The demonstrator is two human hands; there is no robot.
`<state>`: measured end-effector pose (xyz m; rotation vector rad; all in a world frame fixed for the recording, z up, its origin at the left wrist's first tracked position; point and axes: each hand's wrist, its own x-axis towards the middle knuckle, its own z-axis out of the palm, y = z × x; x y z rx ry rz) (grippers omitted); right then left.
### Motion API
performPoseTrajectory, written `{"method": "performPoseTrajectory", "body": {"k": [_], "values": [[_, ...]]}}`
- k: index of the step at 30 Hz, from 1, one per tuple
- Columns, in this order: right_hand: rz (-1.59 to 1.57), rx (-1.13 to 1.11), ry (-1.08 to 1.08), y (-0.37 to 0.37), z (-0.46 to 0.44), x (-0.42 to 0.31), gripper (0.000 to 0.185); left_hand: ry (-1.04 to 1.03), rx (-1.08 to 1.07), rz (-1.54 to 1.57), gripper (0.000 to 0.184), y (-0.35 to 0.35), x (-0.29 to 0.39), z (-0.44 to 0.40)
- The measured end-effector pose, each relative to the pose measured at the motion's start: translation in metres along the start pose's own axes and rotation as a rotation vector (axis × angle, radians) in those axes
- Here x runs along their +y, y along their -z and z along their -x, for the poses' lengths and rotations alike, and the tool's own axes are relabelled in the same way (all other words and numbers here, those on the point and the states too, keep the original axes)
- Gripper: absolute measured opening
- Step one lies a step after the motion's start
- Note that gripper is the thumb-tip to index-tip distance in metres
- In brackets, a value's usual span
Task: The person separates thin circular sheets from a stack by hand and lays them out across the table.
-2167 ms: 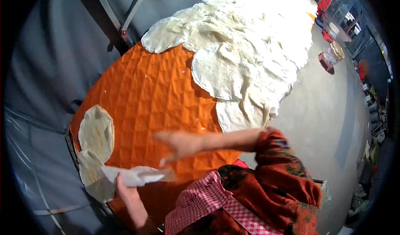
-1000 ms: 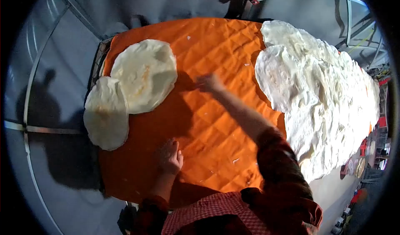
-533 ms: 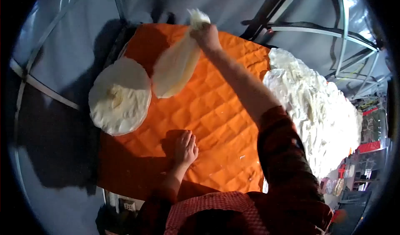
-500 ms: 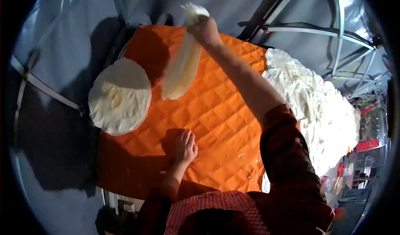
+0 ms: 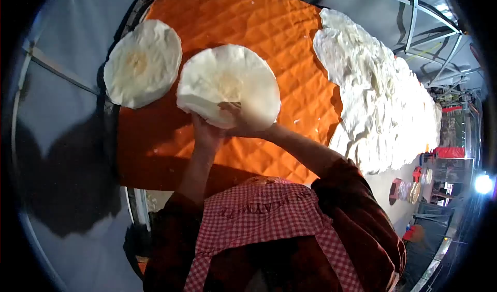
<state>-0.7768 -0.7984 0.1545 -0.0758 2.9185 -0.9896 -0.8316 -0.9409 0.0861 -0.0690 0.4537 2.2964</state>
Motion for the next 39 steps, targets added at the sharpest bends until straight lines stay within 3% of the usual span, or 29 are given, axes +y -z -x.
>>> {"method": "performPoseTrajectory", "body": {"k": [3, 5, 7, 8, 11, 14, 16, 18, 19, 21, 23, 25, 27, 28, 29, 30, 31, 32, 33, 34, 35, 36, 37, 39], "values": [[-0.179, -0.097, -0.062, -0.018, 0.031, 0.049, 0.06, 0.059, 0.039, 0.149, 0.075, 0.024, -0.014, 0.002], [-0.433, 0.002, 0.02, -0.017, 0.036, 0.063, 0.05, 0.046, 0.004, 0.03, 0.084, 0.009, -0.012, 0.006], [-0.751, -0.09, -0.139, -0.011, 0.036, 0.07, 0.052, 0.097, 0.06, 0.072, 0.087, -0.009, -0.009, 0.007], [-0.738, -0.09, -0.172, -0.006, 0.038, 0.068, 0.052, 0.214, -0.337, 0.565, 0.086, 0.009, -0.011, 0.002], [-0.736, -0.073, -0.241, -0.001, 0.039, 0.066, 0.048, 0.115, 0.0, 0.118, 0.086, 0.002, -0.014, 0.004], [-0.712, 0.006, -0.19, -0.013, 0.04, 0.078, 0.041, 0.082, 0.039, 0.1, 0.077, -0.021, -0.015, 0.016], [-0.717, 0.042, -0.212, -0.018, 0.038, 0.083, 0.036, 0.063, 0.101, -0.206, 0.07, -0.014, -0.02, 0.015], [-0.696, 0.075, -0.29, -0.022, 0.038, 0.08, 0.03, 0.036, 0.242, -0.381, 0.05, -0.011, -0.028, 0.014], [-0.665, 0.145, -0.198, -0.037, 0.036, 0.086, 0.027, -0.008, 0.238, -0.548, 0.047, 0.008, -0.028, 0.013], [-0.563, 0.312, -0.03, -0.072, 0.031, 0.104, 0.02, -0.091, 0.177, -0.868, 0.04, 0.06, -0.034, 0.003], [-0.036, 0.385, 0.019, -0.058, 0.032, 0.084, 0.016, -0.107, 0.23, -0.743, 0.036, 0.047, -0.04, 0.0], [-0.005, 0.27, 0.011, -0.018, 0.018, 0.067, 0.01, -0.139, 0.277, -0.783, 0.034, 0.058, -0.03, 0.009], [0.005, 0.385, -0.019, 0.02, -0.006, 0.068, 0.011, -0.166, 0.327, -0.819, 0.031, 0.075, 0.001, 0.026], [-0.323, 0.592, -0.085, 0.061, -0.005, 0.053, 0.012, -0.16, 0.344, -0.849, 0.03, 0.087, 0.023, 0.036], [0.093, 0.528, -0.075, 0.074, -0.025, 0.093, 0.013, -0.151, 0.366, -0.888, 0.029, 0.1, 0.046, 0.047], [0.047, 0.461, -0.205, 0.11, -0.018, 0.097, 0.015, -0.134, 0.37, -0.961, 0.027, 0.114, 0.069, 0.061], [0.07, 0.608, -0.192, 0.116, -0.028, 0.156, 0.017, -0.125, 0.371, -1.065, 0.026, 0.128, 0.09, 0.076], [0.556, 0.466, -0.296, 0.13, -0.022, 0.194, 0.016, -0.128, 0.345, -1.241, 0.025, 0.145, 0.109, 0.094], [1.045, 0.32, -0.349, 0.144, -0.016, 0.23, 0.016, -0.197, 0.236, -1.609, 0.024, 0.17, 0.128, 0.109], [1.087, 0.079, -0.339, 0.186, 0.011, 0.198, 0.018, -0.378, 0.031, -2.035, 0.023, 0.21, 0.147, 0.12], [0.777, 0.207, -0.464, 0.187, 0.028, 0.231, 0.019, -0.233, 0.21, -1.732, 0.026, 0.175, 0.143, 0.132], [0.468, 0.372, -0.553, 0.187, 0.045, 0.266, 0.022, -0.116, 0.391, -1.214, 0.029, 0.134, 0.13, 0.135], [-0.006, 0.59, -0.67, 0.19, 0.066, 0.262, 0.024, -0.083, 0.455, -0.951, 0.032, 0.109, 0.123, 0.137], [0.142, 0.535, -0.718, 0.204, 0.063, 0.219, 0.025, -0.061, 0.461, -0.702, 0.039, 0.074, 0.11, 0.139]]}}
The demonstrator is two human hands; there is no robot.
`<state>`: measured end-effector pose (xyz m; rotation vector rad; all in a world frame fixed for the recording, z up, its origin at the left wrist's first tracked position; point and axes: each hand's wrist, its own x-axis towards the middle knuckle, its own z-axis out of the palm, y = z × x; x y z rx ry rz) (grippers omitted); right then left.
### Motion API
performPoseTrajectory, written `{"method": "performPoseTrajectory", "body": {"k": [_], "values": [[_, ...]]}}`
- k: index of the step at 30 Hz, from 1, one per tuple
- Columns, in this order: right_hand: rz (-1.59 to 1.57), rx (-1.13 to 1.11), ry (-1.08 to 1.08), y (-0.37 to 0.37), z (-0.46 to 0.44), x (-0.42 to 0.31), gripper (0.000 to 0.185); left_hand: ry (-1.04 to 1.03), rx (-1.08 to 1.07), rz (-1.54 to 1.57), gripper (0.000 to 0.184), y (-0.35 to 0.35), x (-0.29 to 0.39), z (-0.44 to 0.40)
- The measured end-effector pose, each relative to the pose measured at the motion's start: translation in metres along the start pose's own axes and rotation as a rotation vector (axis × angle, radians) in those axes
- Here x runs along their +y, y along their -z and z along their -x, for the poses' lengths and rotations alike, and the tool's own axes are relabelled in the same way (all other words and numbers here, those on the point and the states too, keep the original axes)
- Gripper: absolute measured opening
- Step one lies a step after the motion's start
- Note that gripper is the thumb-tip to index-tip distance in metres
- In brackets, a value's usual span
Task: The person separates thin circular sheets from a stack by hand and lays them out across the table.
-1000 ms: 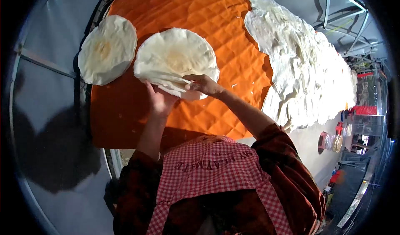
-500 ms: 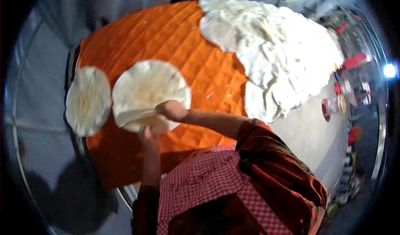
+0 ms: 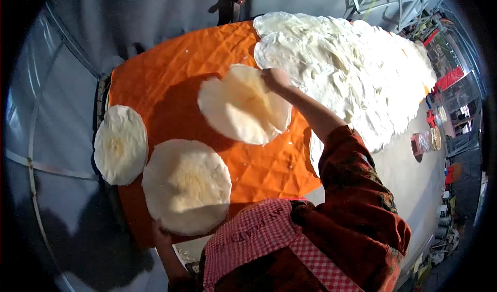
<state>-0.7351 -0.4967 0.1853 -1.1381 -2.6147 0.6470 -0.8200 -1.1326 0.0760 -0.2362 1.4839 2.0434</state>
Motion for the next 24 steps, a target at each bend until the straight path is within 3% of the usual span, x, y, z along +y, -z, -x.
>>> {"method": "performPoseTrajectory", "body": {"k": [2, 4, 6, 8, 10, 12, 14, 16, 19, 20, 21, 22, 24], "values": [[0.118, -0.098, 0.197, 0.006, -0.013, -0.02, 0.026, 0.035, -0.037, 0.181, 0.047, -0.029, 0.005, 0.017], [0.167, 0.098, 0.379, -0.026, -0.067, -0.021, 0.016, 0.059, -0.074, 0.344, 0.054, -0.057, 0.001, 0.032], [0.96, 0.111, 0.79, 0.012, -0.104, -0.057, 0.015, 0.063, -0.093, 0.446, 0.062, -0.08, -0.006, 0.045], [0.925, 0.029, 0.683, 0.062, -0.126, -0.077, 0.018, 0.016, -0.085, 0.453, 0.062, -0.089, -0.016, 0.051], [1.067, 0.152, 0.706, 0.07, -0.185, -0.049, 0.023, -0.011, 0.013, 0.496, 0.061, -0.094, -0.021, 0.058], [0.929, 0.211, 0.607, 0.084, -0.208, -0.024, 0.025, 0.045, 0.013, 0.568, 0.06, -0.05, -0.054, 0.044], [-0.047, 0.324, 0.151, 0.071, -0.22, 0.015, 0.03, 0.077, 0.033, 0.569, 0.059, -0.037, -0.063, 0.042], [-0.987, 0.267, -0.364, 0.036, -0.219, 0.021, 0.039, 0.077, 0.119, 0.51, 0.058, -0.061, -0.046, 0.048], [-0.592, 0.111, 0.191, -0.04, -0.14, 0.0, 0.04, 0.023, 0.243, 0.379, 0.053, -0.064, -0.04, 0.044], [-0.573, 0.022, 0.245, -0.087, -0.112, 0.001, 0.038, -0.013, 0.21, 0.397, 0.051, -0.062, -0.042, 0.042], [-0.767, -0.3, 0.339, -0.128, -0.063, -0.011, 0.038, -0.001, 0.276, 0.203, 0.049, -0.066, -0.037, 0.047], [-0.931, -0.648, 0.359, -0.168, -0.013, -0.024, 0.039, 0.046, 0.288, 0.266, 0.045, -0.067, -0.036, 0.046], [-0.854, -1.054, 0.392, -0.175, 0.108, -0.098, 0.043, 0.057, 0.48, 0.175, 0.04, -0.075, -0.033, 0.041]]}}
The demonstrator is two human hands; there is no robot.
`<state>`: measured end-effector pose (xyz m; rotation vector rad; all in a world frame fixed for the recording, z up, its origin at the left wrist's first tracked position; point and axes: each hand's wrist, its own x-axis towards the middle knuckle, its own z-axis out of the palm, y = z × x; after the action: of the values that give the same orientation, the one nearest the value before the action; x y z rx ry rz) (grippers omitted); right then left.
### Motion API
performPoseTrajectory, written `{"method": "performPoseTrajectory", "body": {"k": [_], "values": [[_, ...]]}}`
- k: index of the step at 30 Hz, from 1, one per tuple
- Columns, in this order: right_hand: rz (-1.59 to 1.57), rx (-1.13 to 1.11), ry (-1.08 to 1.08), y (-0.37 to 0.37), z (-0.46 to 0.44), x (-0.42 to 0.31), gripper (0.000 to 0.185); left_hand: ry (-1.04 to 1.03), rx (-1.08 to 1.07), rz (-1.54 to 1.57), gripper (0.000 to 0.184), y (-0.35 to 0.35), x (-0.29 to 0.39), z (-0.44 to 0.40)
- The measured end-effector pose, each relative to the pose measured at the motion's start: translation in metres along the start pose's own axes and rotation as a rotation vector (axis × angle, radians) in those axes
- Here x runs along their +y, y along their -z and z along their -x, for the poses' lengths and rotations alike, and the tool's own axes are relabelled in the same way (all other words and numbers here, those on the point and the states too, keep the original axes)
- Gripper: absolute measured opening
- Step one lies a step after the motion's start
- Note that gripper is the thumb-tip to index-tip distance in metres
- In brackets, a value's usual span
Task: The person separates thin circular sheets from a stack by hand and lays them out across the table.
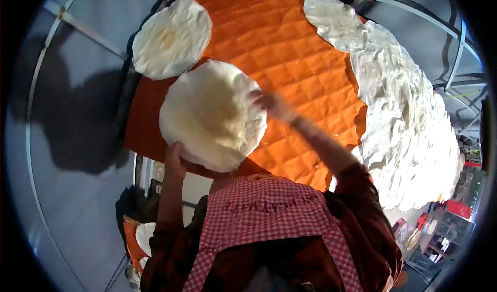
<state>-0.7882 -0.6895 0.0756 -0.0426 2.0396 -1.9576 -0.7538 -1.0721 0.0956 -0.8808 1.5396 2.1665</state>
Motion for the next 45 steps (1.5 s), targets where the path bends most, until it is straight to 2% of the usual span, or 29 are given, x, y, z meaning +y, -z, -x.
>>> {"method": "performPoseTrajectory", "body": {"k": [1, 2, 4, 5, 8, 10, 11, 15, 18, 21, 24, 27, 33, 35, 36, 39, 40, 42, 43, 44, 45], "values": [[0.002, -0.178, -0.074, -0.07, 0.002, -0.015, 0.05, -0.501, -0.235, -0.482, 0.04, 0.012, -0.003, -0.009], [0.271, -0.127, -0.091, -0.116, 0.006, -0.028, 0.052, -0.999, -0.471, -0.964, 0.041, 0.024, -0.007, -0.017], [0.45, -0.015, 0.048, -0.175, 0.012, -0.057, 0.047, -0.399, -0.343, -0.408, 0.041, -0.009, 0.006, 0.003], [0.411, 0.028, 0.052, -0.188, 0.009, -0.057, 0.044, -0.101, -0.273, -0.132, 0.041, -0.022, 0.011, 0.013], [0.343, 0.112, 0.047, -0.201, -0.002, -0.047, 0.032, -0.182, -0.382, -0.119, 0.043, -0.023, 0.011, 0.009], [0.353, 0.102, 0.024, -0.192, -0.004, -0.039, 0.025, -0.163, -0.328, -0.09, 0.045, -0.023, 0.009, 0.01], [0.281, 0.117, 0.103, -0.19, -0.003, -0.037, 0.02, -0.152, -0.329, -0.097, 0.045, -0.025, 0.014, 0.013], [0.222, 0.234, -0.02, -0.193, 0.004, -0.049, 0.014, -0.159, -0.426, -0.073, 0.044, -0.014, 0.012, 0.005], [0.236, 0.222, 0.026, -0.206, 0.008, -0.048, 0.017, -0.109, -0.507, 0.0, 0.043, -0.014, 0.016, 0.008], [0.35, 0.255, 0.143, -0.218, 0.014, -0.055, 0.018, -0.125, -0.492, -0.084, 0.043, -0.015, 0.016, 0.008], [0.346, 0.227, 0.161, -0.216, 0.016, -0.055, 0.022, -0.169, -0.444, -0.139, 0.045, -0.02, 0.015, 0.011], [0.23, 0.202, 0.056, -0.207, 0.019, -0.051, 0.026, -0.189, -0.453, -0.146, 0.048, -0.019, 0.007, -0.001], [0.088, 0.18, -0.086, -0.201, 0.021, -0.038, 0.028, -0.269, -0.43, -0.395, 0.053, -0.025, 0.017, 0.014], [0.049, 0.178, -0.126, -0.2, 0.023, -0.039, 0.027, -0.264, -0.434, -0.308, 0.053, -0.029, 0.018, 0.019], [0.151, 0.172, -0.064, -0.199, 0.025, -0.036, 0.027, -0.261, -0.436, -0.264, 0.053, -0.03, 0.019, 0.021], [0.382, 0.15, 0.096, -0.207, 0.023, -0.021, 0.027, -0.394, -0.309, -0.414, 0.048, -0.031, 0.007, 0.013], [0.423, 0.149, 0.127, -0.224, 0.017, -0.018, 0.029, -0.404, -0.387, -0.49, 0.043, -0.028, 0.011, 0.014], [0.564, 0.237, 0.151, -0.233, 0.012, -0.018, 0.032, -0.37, -0.543, -0.147, 0.03, -0.005, -0.028, -0.012], [0.62, 0.161, 0.166, -0.234, 0.011, -0.018, 0.027, -0.267, -0.623, -0.193, 0.026, -0.004, -0.021, -0.009], [0.638, 0.447, 0.08, -0.253, -0.015, 0.014, 0.023, -0.32, -0.55, -0.32, 0.025, -0.004, -0.024, -0.011], [0.58, 0.479, 0.092, -0.246, -0.018, 0.015, 0.021, -0.387, -0.451, -0.445, 0.024, 0.003, -0.024, -0.017]]}}
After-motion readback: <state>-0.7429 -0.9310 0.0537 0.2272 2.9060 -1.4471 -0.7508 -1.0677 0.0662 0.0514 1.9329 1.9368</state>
